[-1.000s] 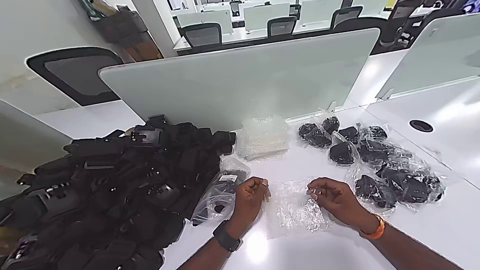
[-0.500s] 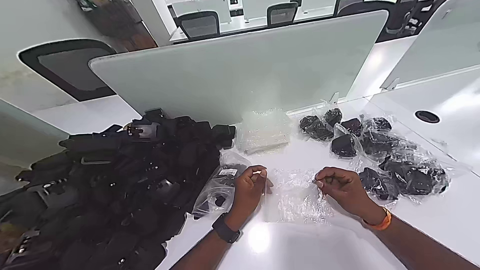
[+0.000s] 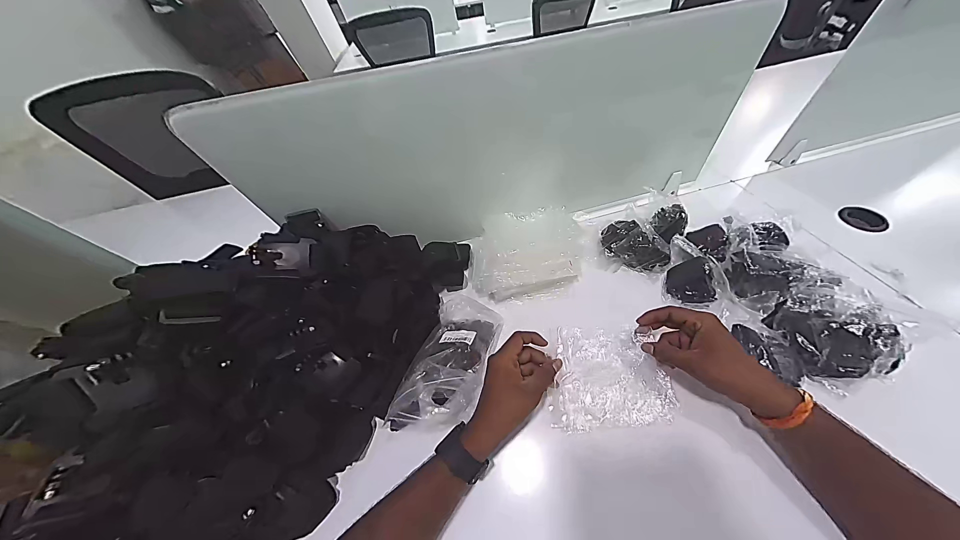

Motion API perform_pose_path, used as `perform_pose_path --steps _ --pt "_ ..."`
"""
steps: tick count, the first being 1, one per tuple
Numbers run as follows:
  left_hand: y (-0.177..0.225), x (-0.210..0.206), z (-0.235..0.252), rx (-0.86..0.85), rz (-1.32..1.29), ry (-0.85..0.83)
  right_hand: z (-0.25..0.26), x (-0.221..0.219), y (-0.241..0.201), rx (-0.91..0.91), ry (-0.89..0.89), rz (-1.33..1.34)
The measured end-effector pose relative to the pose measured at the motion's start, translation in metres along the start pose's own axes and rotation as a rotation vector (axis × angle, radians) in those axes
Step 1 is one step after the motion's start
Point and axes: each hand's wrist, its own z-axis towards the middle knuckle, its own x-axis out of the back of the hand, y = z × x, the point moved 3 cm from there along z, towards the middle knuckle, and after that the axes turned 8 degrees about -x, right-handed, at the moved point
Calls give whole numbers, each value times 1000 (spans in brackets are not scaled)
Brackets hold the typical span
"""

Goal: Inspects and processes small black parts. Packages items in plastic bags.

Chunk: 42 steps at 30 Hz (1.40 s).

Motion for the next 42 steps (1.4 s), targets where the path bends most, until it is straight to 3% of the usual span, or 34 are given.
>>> perform_pose_path --steps 7,18,27,42 --pt "-7 -2 -3 -61 325 -74 0 0 7 -83 -20 -101" --pt "-9 -4 -5 -83 492 -141 -2 4 5 -119 19 -197" --pt "-8 -14 -7 -218 818 -232 -2 1 8 -184 15 -403" --pt "-7 -16 -9 -240 868 -250 -2 -2 7 -108 108 -437"
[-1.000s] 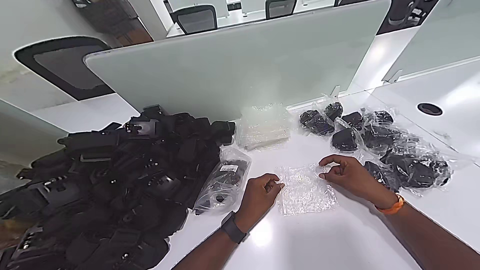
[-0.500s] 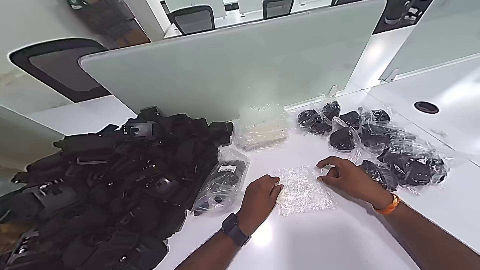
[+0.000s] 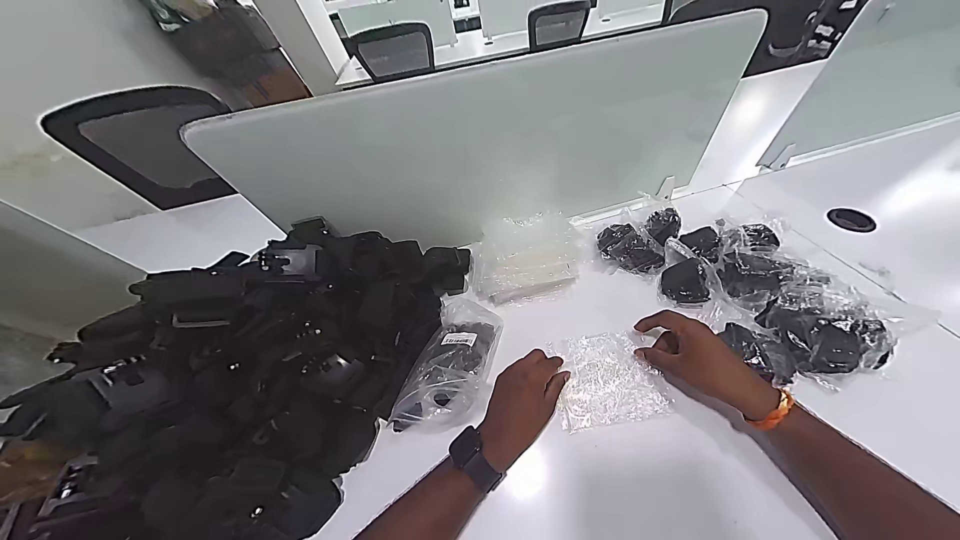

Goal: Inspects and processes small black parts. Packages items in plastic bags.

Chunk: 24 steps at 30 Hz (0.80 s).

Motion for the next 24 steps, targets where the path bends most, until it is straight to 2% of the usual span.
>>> perform_pose_path --steps 6,10,13,17,20,24 --pt "1 1 0 -4 23 32 -1 -3 -1 22 10 -23" --pt "5 5 0 -96 67 118 0 -4 3 145 124 -93" --pt "9 1 1 -189 87 24 -4 -6 -2 243 193 -174" --pt "16 -5 2 -262 122 -134 -21 -34 -21 382 72 -340" --pt "18 -9 2 -243 146 -226 -32 -61 -32 461 -59 -500" --pt "14 -14 0 -185 149 -295 -31 -75 -30 430 -147 -583"
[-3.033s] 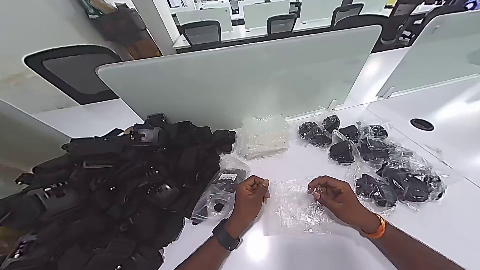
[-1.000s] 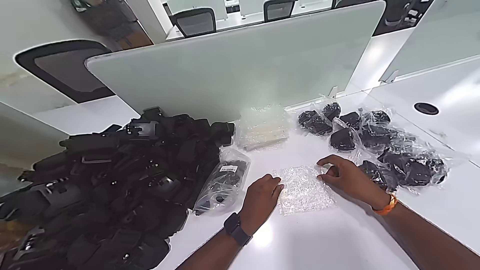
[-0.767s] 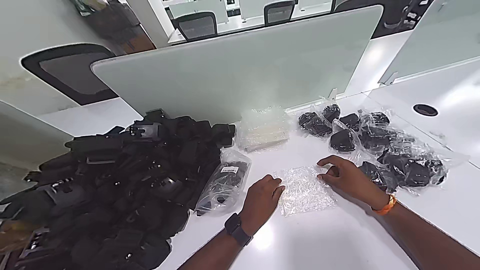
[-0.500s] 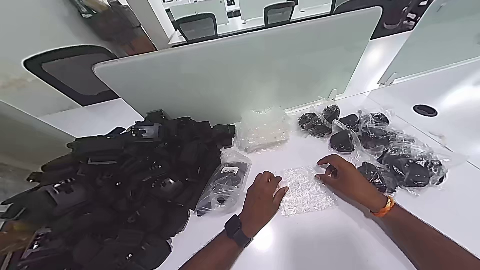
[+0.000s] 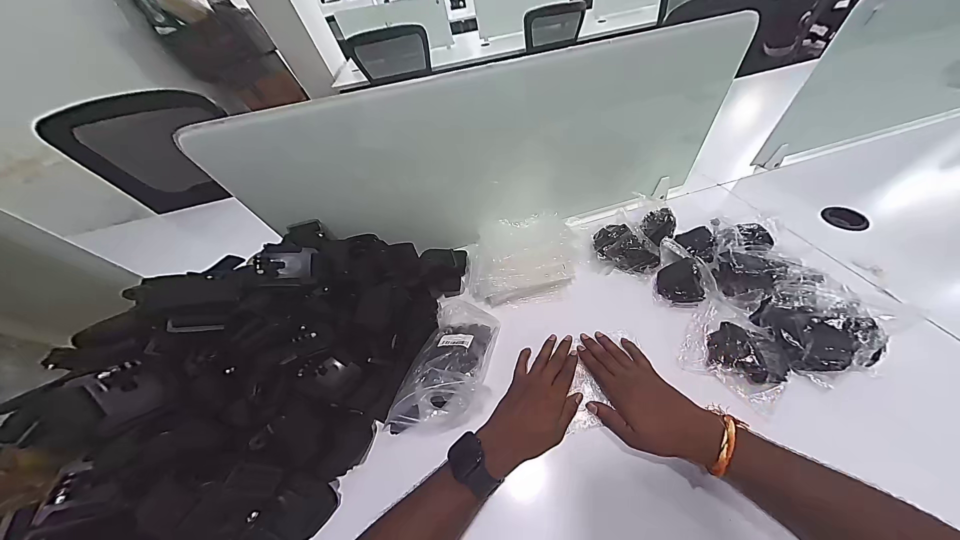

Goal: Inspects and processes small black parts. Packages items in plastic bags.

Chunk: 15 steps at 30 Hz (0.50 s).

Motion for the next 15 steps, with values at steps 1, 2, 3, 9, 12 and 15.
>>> perform_pose_path --steps 1,2,3,9,12,15 --pt "0 -1 0 6 1 -10 0 -1 0 -9 -9 -9" --pt "-1 -2 0 10 5 -18 0 -2 1 -13 -7 -18" --pt "-1 -3 0 12 13 -25 0 -3 2 -16 -4 -22" --pt "1 -1 2 30 50 -75 1 -6 3 -18 5 -61" --pt "2 -1 1 33 64 -86 2 -6 3 -19 4 -70" --pt "2 -1 2 39 74 -94 1 -5 4 -41 -7 -63"
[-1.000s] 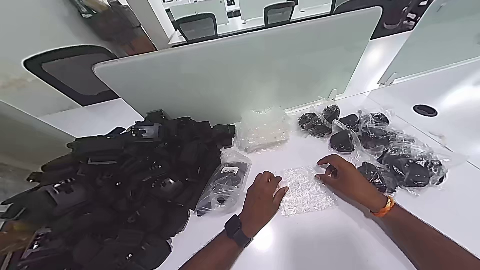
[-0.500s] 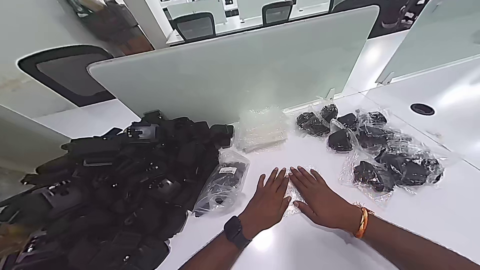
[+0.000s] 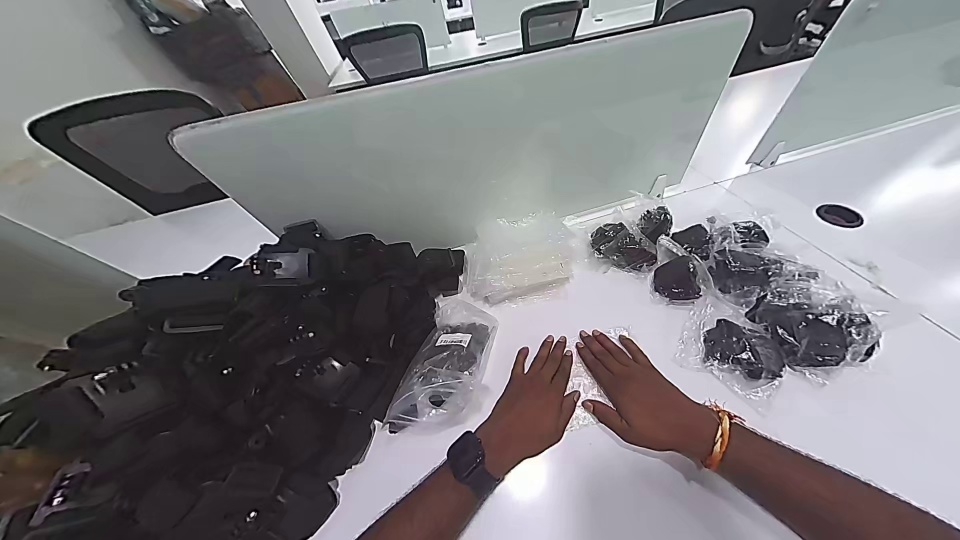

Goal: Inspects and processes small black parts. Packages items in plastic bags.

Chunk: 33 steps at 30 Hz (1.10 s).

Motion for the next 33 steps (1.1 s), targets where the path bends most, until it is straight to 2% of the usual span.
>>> perform_pose_path --steps 10,17,19,23,29,33 --pt "-1 0 0 16 -27 -6 -3 14 26 -181 -96 14" --pt "-1 -1 -1 15 -61 20 -4 23 33 -197 -151 29" --pt "-2 -1 -1 17 -74 32 -3 32 35 -184 -99 129" --pt "-2 1 -3 27 -125 68 17 74 51 -204 146 294" --pt "-6 8 -6 31 -237 153 85 127 98 -162 365 153" --pt "-7 9 -6 19 -259 187 134 133 117 -202 391 90"
